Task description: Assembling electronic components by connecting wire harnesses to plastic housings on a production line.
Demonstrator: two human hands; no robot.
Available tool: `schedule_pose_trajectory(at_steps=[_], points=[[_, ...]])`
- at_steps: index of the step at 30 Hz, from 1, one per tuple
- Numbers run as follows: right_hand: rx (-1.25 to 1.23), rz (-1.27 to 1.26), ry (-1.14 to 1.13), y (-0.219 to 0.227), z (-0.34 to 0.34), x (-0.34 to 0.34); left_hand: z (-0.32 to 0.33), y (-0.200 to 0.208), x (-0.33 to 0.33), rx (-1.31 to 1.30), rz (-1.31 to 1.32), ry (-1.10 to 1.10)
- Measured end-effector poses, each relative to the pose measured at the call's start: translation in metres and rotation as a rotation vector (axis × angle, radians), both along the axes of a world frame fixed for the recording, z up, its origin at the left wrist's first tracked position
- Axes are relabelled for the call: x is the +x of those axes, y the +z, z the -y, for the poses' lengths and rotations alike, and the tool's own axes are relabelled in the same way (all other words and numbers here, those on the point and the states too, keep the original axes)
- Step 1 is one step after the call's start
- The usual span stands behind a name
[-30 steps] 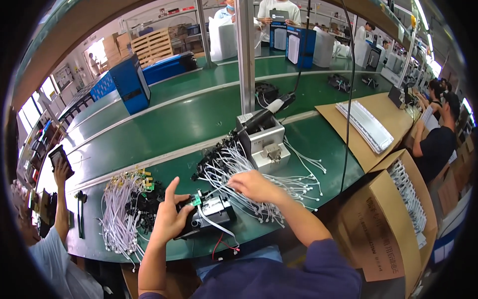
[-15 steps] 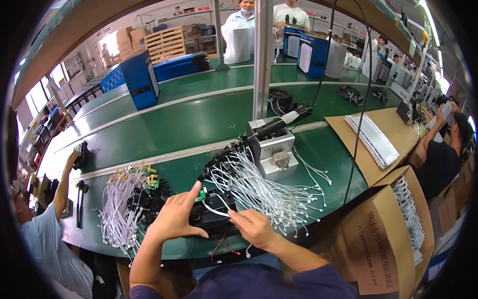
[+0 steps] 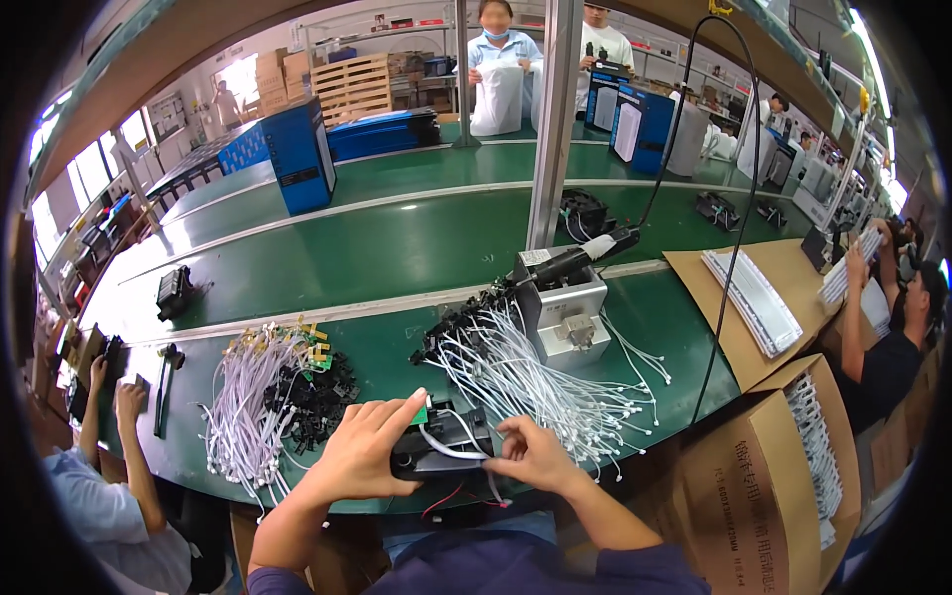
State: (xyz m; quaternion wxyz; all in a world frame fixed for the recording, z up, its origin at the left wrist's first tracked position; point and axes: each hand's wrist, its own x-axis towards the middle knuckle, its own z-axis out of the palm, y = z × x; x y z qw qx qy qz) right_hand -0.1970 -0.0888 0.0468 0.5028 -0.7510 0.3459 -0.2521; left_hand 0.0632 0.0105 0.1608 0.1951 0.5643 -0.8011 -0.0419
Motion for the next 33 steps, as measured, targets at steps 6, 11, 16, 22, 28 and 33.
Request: schedule_pose_trajectory(at_steps=[6,11,16,22,28,33], points=[[-0.014,0.078,0.708,0.08,0.004,0.018,-0.03,0.066,-0.003,-0.001,-0.009,-0.193],[-0.27,0.192,0.599,0.107,0.02,0.031,-0.033,0.089,0.018,-0.422,-0.018,-0.122],[-0.309,0.419,0.202,0.169,0.081,0.086,-0.015,-0.004,0.055,-0.751,-0.754,0.124],[-1.346,0.028,-0.164,0.181,0.22,0.224,-0.001,-0.141,0.044,0.12,-0.201,0.221],[-1.562,-0.418,-0.091,0.076,0.346,0.316,0.003,-0.166,0.037,-0.064,-0.289,0.378],[-1.316,-0.603,-0.132,-0.008,0.377,0.32,-0.015,-0.122,0.007,0.267,-0.635,0.666]])
